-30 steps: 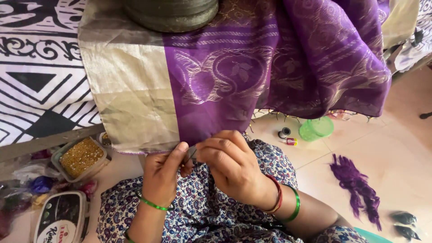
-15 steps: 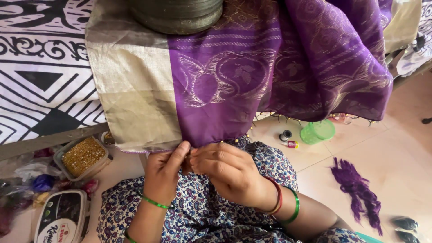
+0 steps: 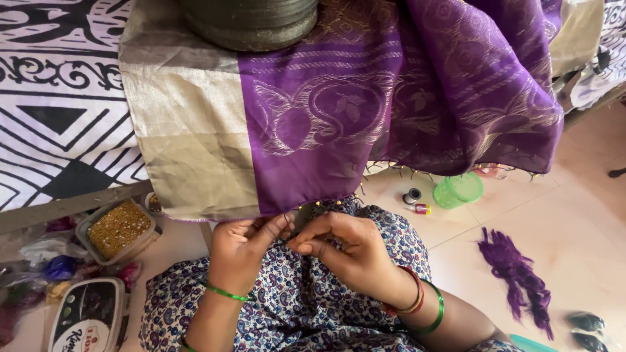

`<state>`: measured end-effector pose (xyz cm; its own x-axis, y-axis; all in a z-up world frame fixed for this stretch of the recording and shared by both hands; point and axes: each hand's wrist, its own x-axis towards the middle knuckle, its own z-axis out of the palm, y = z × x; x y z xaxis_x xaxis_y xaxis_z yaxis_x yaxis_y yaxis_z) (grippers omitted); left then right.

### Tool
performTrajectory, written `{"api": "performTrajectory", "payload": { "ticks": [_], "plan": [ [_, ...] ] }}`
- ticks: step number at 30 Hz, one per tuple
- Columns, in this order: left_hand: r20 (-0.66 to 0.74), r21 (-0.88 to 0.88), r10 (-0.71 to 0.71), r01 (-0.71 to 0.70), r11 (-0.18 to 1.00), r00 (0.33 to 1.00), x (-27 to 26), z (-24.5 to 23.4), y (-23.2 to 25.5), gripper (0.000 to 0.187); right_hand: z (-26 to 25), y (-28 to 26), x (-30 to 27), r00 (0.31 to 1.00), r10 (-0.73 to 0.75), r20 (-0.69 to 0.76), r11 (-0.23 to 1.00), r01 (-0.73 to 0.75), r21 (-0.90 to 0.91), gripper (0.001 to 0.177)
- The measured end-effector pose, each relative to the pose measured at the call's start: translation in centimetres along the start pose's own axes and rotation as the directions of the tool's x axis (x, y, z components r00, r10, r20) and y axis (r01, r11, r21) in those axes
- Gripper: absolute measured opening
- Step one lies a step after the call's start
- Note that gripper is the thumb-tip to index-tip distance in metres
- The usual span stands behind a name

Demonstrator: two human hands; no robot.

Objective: The recorder is attaching decorative beads or tassels to the edge of a purple and gold fabric.

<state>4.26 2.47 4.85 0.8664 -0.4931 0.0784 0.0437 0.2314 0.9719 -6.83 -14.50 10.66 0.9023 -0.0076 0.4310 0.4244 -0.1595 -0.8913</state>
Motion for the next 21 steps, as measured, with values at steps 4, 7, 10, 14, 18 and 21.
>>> {"api": "performTrajectory", "payload": {
  "ticks": [4, 7, 10, 14, 18, 21],
  "plan": [
    [-0.055, -0.026, -0.012, 0.010, 1.000, 0.998, 0.0, 0.1, -1.1, 0.012, -0.5, -0.2, 0.0, 0.999, 0.033, -0.024, 0.997, -0.035, -0.069, 0.010],
    [-0.104, -0.062, 0.022, -0.028, 0.998, 0.994, -0.8, 0.2, -0.5, 0.009, -0.5, -0.3, 0.7, 0.996, -0.043, -0.084, 0.976, 0.024, -0.218, 0.010],
    [-0.077, -0.044, 0.068, -0.072, 0.996, 0.995, -1.2, 0.4, 0.7, 0.009, -0.2, -0.4, 1.3, 0.989, -0.070, -0.133, 0.966, 0.033, -0.258, 0.009],
    [-0.025, -0.044, 0.049, -0.050, 0.998, 0.998, -1.2, 0.5, 1.2, 0.010, 0.3, -0.7, 1.1, 0.998, 0.063, 0.019, 0.985, -0.059, -0.163, 0.007],
    [-0.040, -0.004, 0.046, -0.046, 0.999, 0.998, -1.2, 0.4, 0.8, 0.010, 0.7, -1.1, 1.2, 0.997, 0.072, 0.036, 0.976, -0.063, -0.210, 0.013],
    [-0.024, -0.008, 0.070, -0.070, 0.997, 0.997, -1.5, 0.5, 1.3, 0.012, 0.3, -2.1, 1.9, 0.976, -0.213, 0.035, 0.794, 0.194, -0.576, 0.025]
  ]
}}
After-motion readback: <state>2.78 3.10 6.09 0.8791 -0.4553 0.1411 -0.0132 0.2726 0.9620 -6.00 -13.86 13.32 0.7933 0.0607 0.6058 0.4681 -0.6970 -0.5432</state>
